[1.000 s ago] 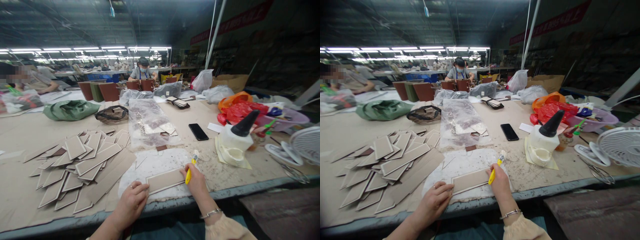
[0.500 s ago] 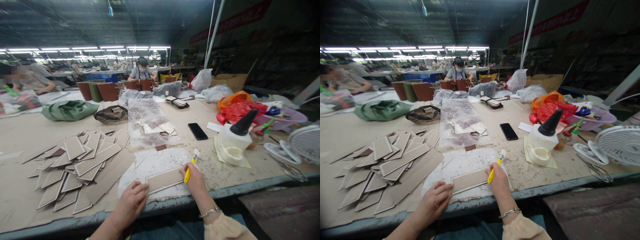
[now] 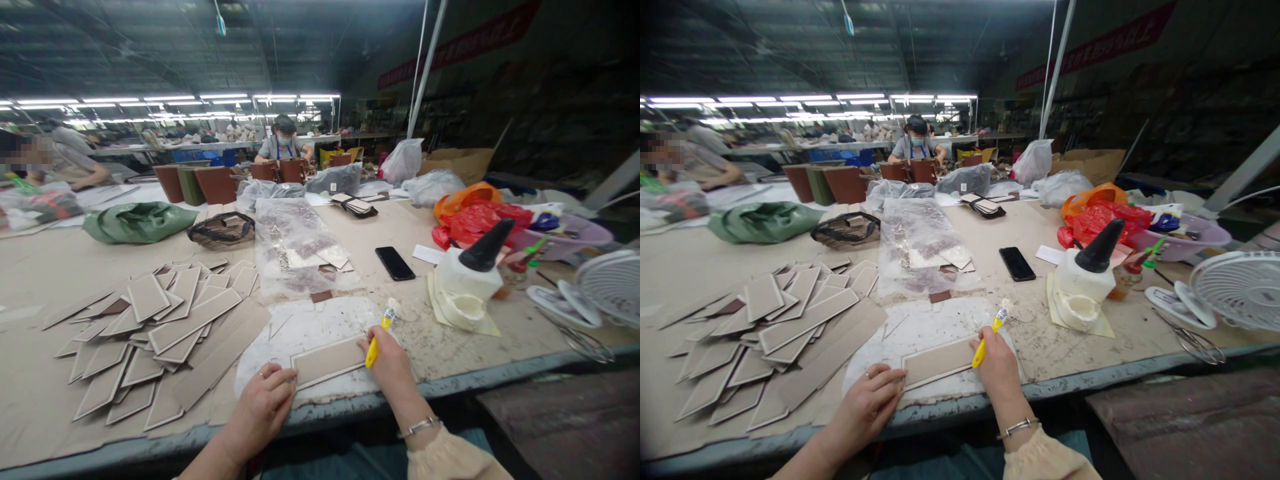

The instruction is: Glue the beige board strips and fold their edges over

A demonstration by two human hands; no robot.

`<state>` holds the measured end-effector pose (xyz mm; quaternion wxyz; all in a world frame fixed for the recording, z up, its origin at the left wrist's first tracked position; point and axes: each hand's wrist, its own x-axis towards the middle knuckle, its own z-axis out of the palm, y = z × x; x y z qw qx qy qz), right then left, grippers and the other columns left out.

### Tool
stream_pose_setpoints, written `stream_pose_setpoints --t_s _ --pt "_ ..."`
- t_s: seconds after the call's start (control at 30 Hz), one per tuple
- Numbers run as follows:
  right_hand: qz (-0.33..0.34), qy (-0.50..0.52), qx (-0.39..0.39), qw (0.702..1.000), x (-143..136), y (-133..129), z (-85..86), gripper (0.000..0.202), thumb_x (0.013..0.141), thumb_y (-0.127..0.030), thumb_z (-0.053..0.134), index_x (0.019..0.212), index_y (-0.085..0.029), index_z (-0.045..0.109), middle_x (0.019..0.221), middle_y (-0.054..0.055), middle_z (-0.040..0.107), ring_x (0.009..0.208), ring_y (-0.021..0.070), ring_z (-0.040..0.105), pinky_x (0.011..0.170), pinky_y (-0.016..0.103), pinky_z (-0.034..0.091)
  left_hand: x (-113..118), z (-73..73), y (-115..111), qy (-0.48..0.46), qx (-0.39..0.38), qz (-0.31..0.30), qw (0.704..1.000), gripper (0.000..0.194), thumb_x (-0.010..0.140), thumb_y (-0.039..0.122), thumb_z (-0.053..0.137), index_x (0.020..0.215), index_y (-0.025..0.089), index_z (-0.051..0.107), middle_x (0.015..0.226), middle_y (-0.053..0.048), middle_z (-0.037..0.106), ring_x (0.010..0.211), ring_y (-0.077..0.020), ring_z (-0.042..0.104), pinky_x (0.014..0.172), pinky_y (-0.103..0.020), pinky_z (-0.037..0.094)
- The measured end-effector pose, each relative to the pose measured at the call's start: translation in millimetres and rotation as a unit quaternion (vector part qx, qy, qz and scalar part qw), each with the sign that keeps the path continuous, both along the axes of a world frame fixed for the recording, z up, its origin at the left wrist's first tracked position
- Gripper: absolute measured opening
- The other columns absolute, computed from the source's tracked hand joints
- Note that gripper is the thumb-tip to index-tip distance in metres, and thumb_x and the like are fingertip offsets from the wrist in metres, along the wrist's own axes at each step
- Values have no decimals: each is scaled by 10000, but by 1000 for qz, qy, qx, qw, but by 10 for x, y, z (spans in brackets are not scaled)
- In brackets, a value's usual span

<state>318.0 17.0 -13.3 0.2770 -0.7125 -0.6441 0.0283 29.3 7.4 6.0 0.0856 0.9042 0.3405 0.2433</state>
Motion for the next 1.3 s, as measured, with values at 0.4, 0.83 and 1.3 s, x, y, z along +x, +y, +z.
stream_pose_setpoints --t_s 0.4,0.83,1.3 --pt "57 -66 47 995 -91 -69 67 109 913 -290 512 850 -209 547 746 49 617 735 215 596 650 309 447 -1 -20 -1 4 -5 5 1000 188 901 143 477 880 201 654 1078 -58 670 908 -192 554 845 -364 506" --pt "267 55 -34 962 -587 -389 84 371 720 -277 764 1002 -209 531 1364 145 511 1197 272 528 1091 515 326 17 1 4 9 15 4 1000 200 894 139 471 809 203 641 1037 -48 687 889 -183 579 848 -360 518" --pt "249 24 -12 968 -224 -292 -78 334 779 -213 689 1072 -180 531 1360 186 509 1270 305 467 1081 576 322 25 -13 -100 -38 -24 64 997 181 901 168 489 906 193 668 911 -79 640 864 -184 581 784 -329 518"
